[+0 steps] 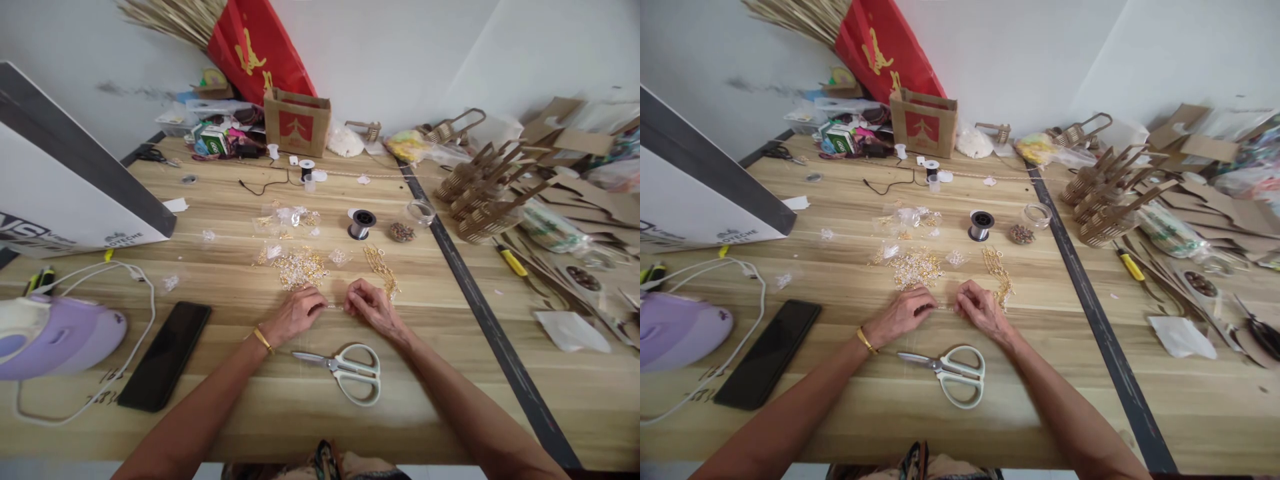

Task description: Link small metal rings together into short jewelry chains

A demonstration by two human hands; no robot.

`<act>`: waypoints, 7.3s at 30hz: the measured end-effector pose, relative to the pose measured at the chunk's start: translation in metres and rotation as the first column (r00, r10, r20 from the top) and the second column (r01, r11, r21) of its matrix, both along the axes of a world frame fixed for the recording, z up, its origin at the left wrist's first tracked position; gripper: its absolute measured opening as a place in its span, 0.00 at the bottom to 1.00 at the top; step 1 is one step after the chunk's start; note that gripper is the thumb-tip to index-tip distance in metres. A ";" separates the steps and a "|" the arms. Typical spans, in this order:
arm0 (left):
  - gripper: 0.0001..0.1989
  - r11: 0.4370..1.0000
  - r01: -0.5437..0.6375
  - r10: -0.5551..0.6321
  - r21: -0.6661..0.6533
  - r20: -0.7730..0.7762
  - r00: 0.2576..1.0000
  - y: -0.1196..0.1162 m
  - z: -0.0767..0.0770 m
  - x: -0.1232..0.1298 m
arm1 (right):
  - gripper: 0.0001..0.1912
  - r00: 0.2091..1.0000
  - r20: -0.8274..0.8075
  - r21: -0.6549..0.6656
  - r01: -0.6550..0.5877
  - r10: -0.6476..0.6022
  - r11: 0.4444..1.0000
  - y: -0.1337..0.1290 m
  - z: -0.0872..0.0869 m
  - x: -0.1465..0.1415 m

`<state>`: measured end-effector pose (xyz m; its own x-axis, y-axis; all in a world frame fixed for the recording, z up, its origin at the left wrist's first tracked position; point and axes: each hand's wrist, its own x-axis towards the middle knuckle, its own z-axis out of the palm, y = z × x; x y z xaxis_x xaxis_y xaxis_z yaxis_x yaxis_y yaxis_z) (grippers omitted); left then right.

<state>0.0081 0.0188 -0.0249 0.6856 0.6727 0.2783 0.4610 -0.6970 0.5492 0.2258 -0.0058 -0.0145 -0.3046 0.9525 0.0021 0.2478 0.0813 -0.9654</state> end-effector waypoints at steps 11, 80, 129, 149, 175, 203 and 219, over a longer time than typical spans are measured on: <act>0.13 1.000 0.012 -0.010 0.014 -0.081 0.997 -0.002 0.001 -0.001 | 0.15 0.998 -0.065 0.001 -0.012 0.012 1.000 -0.002 0.002 -0.001; 0.11 0.841 -0.022 0.155 -0.541 0.201 0.967 0.001 0.016 0.009 | 0.14 0.900 -0.435 -0.124 -0.071 0.010 0.990 0.007 0.003 -0.006; 0.07 0.831 -0.045 0.164 -0.554 0.168 0.972 -0.003 0.017 0.010 | 0.15 0.911 -0.411 -0.122 -0.085 0.028 0.989 0.005 0.006 -0.008; 0.10 0.804 -0.029 0.160 -0.594 0.169 0.973 0.001 0.017 0.006 | 0.16 0.922 -0.388 -0.105 -0.036 -0.008 0.994 0.007 -0.002 -0.004; 0.08 0.845 -0.062 0.167 -0.531 0.152 0.974 0.000 0.005 0.005 | 0.13 0.928 -0.372 -0.090 -0.028 -0.008 0.996 0.003 0.009 -0.005; 0.07 0.840 -0.094 0.265 -0.535 0.251 0.931 0.007 0.003 -0.002 | 0.11 0.952 0.189 0.183 -0.277 0.243 0.943 -0.013 0.031 -0.019; 0.08 0.844 -0.128 0.271 -0.521 0.207 0.940 0.017 0.027 0.019 | 0.06 0.743 0.470 0.299 -0.642 0.476 0.706 -0.018 0.018 -0.043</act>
<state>0.0270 0.0354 0.0023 0.4700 0.8824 0.0224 0.3493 -0.2092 0.9134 0.1828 -0.0236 0.0040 -0.8379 0.5265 0.1438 0.3145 0.6811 -0.6612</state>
